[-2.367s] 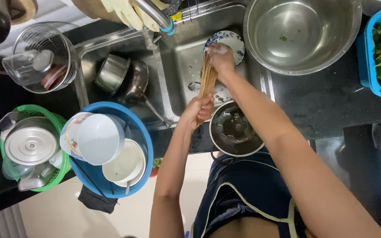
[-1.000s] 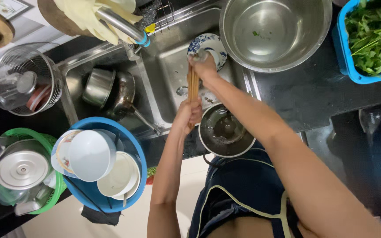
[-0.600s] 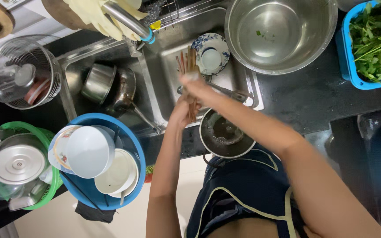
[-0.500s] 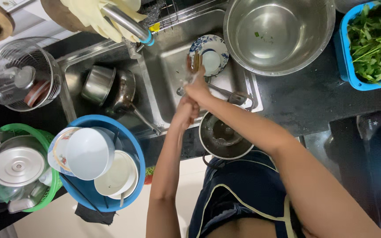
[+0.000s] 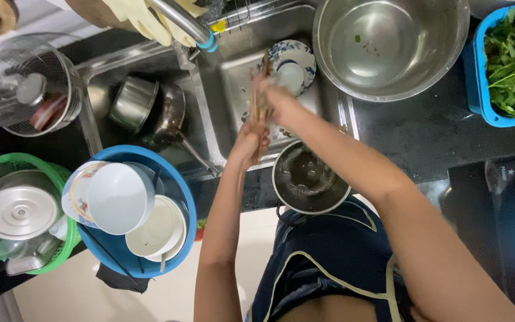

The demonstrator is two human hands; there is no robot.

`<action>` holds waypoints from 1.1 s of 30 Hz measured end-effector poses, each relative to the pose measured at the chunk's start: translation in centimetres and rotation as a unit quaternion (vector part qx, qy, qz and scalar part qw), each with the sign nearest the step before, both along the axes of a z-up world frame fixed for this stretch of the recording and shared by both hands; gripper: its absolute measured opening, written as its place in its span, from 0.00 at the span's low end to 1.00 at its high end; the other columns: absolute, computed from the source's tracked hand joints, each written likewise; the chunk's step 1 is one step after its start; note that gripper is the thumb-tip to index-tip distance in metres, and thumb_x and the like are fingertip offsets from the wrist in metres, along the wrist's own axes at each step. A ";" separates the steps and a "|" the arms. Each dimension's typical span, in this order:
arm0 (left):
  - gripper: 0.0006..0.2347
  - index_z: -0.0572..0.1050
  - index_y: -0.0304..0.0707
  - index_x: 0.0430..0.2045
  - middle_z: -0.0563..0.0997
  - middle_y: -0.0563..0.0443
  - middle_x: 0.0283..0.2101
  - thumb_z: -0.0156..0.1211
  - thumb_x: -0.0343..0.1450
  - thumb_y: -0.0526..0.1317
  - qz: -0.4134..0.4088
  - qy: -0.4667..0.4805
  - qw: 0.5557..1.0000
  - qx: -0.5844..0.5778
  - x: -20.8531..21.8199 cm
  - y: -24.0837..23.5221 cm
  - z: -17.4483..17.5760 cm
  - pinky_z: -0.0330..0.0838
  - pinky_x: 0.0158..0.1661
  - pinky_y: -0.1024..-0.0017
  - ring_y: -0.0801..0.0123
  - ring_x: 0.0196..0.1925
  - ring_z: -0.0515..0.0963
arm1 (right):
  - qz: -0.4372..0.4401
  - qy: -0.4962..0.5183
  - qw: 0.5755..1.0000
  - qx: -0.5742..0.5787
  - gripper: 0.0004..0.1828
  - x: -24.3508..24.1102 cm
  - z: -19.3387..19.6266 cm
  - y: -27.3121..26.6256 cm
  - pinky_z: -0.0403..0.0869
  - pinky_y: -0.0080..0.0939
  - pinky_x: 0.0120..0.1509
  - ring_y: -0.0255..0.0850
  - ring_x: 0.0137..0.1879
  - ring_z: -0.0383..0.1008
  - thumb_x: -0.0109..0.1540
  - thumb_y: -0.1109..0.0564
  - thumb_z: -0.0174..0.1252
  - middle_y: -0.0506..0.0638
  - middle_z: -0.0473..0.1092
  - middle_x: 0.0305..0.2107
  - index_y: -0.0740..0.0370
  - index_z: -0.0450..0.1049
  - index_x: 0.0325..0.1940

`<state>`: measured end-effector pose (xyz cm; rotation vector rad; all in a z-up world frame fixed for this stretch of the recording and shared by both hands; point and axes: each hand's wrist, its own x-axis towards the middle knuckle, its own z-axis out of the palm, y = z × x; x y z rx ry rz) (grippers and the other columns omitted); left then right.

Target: The person washes chopsticks, a ladle, and several bowls and plates in a kitchen sink using a sponge and running water. They rinse each item and place them into a blue basin beside the sink.

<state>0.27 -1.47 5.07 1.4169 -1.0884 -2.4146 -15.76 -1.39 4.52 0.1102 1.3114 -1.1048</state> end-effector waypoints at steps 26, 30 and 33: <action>0.20 0.69 0.30 0.52 0.79 0.23 0.49 0.57 0.71 0.46 -0.168 -0.398 0.851 -0.299 3.9 -5.2 -23.2 0.70 0.57 0.50 0.33 0.55 0.77 | 0.465 0.324 0.824 0.009 0.30 -11.3 -13.8 6.8 0.75 0.43 0.48 0.43 0.47 0.75 0.61 0.52 0.64 0.55 0.73 0.48 0.58 0.65 0.65; 0.21 0.65 0.35 0.57 0.78 0.24 0.51 0.55 0.69 0.42 -0.116 -0.409 0.842 -0.333 3.7 -5.6 -25.5 0.70 0.56 0.48 0.32 0.54 0.77 | 0.508 0.296 0.809 -0.005 0.30 -10.2 -17.5 9.6 0.75 0.43 0.44 0.41 0.43 0.74 0.62 0.52 0.65 0.55 0.73 0.45 0.60 0.64 0.65; 0.31 0.55 0.31 0.62 0.76 0.23 0.51 0.60 0.66 0.41 -0.139 -0.435 0.817 -0.352 3.4 -6.4 -24.9 0.71 0.54 0.47 0.31 0.52 0.77 | 0.508 0.278 0.813 -0.062 0.28 -9.1 -19.8 10.9 0.75 0.41 0.41 0.38 0.40 0.75 0.61 0.55 0.65 0.54 0.74 0.43 0.63 0.67 0.63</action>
